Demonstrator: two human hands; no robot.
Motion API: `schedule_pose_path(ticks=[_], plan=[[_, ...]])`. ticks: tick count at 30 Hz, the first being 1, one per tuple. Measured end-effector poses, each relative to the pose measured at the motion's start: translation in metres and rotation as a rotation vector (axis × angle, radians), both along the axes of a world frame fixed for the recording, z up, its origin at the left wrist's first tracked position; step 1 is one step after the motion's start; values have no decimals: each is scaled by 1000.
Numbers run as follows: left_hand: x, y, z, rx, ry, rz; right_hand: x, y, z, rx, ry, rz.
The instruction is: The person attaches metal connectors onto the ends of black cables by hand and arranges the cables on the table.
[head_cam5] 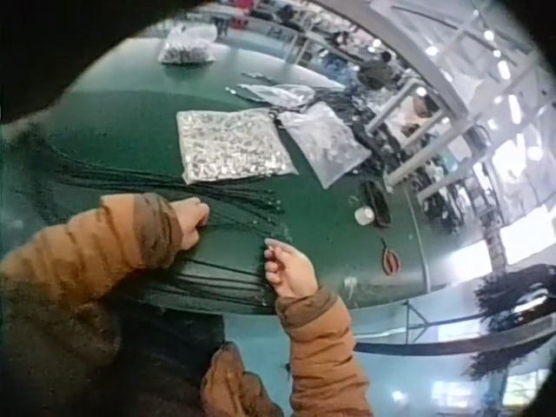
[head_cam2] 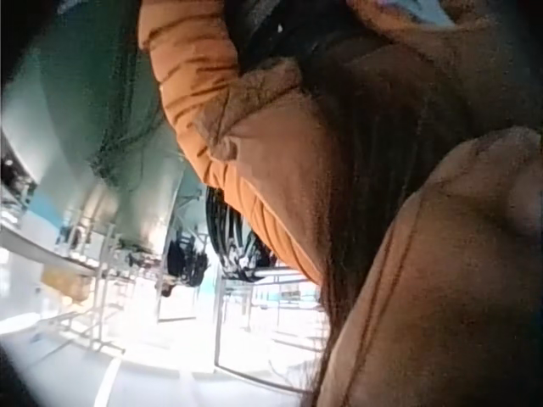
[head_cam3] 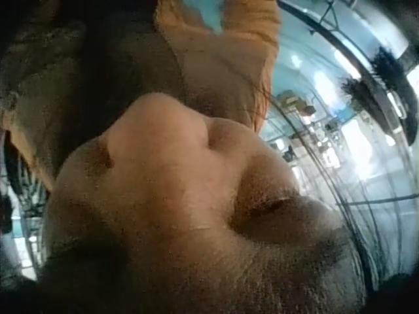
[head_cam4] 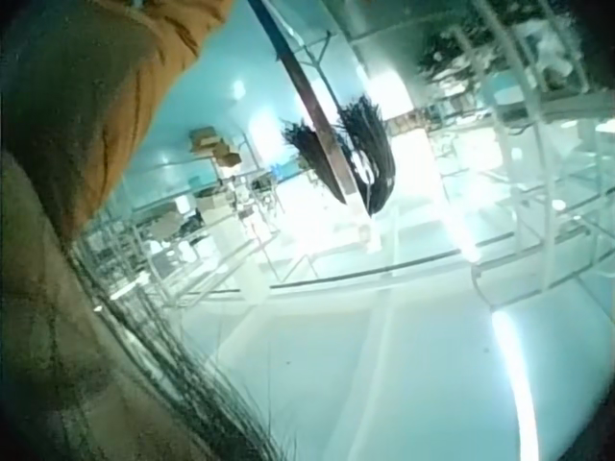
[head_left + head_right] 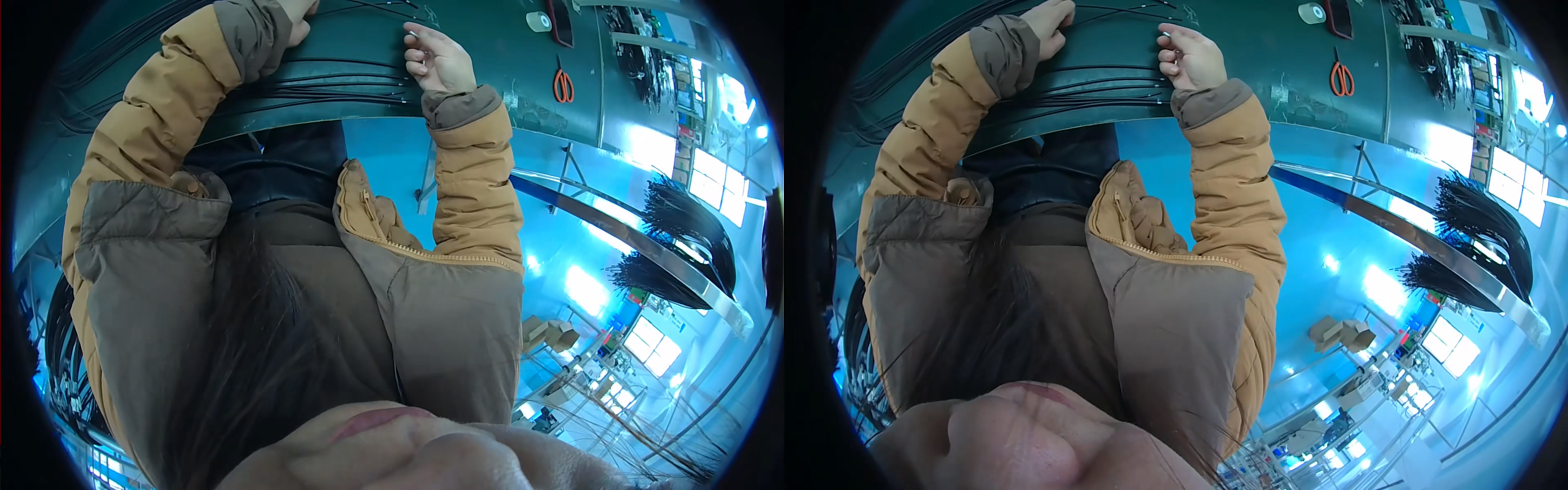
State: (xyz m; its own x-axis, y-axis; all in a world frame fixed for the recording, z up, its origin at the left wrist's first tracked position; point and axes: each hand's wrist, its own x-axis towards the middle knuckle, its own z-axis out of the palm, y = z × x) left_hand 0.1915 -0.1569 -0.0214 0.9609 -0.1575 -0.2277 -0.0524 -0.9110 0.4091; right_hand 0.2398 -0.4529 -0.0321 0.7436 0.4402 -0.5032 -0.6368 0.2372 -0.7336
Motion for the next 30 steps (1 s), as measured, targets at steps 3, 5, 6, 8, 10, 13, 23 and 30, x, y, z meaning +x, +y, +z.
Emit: schedule_pose_path(ticks=[3,5,6,8,10,13,23,30], plan=[[-2,-27,8,17,-97,-5,2,5,-8,48,-69,73],[2,-30,-30,-53,-331,-67,2,11,-13,49,-105,76],[9,-32,-37,-59,-329,-70,1,12,-13,43,-103,73],[17,-37,-42,-48,-346,-57,-1,11,-12,17,-153,60],[18,-35,-37,-64,-353,-82,2,6,-13,27,-173,71],[8,-39,-33,-163,-394,-76,2,3,-12,61,-178,63],[-4,-53,-18,-340,-354,-101,-4,10,-9,184,-109,-22],[-3,-53,-22,-315,-359,-119,3,10,-26,65,-168,-16]])
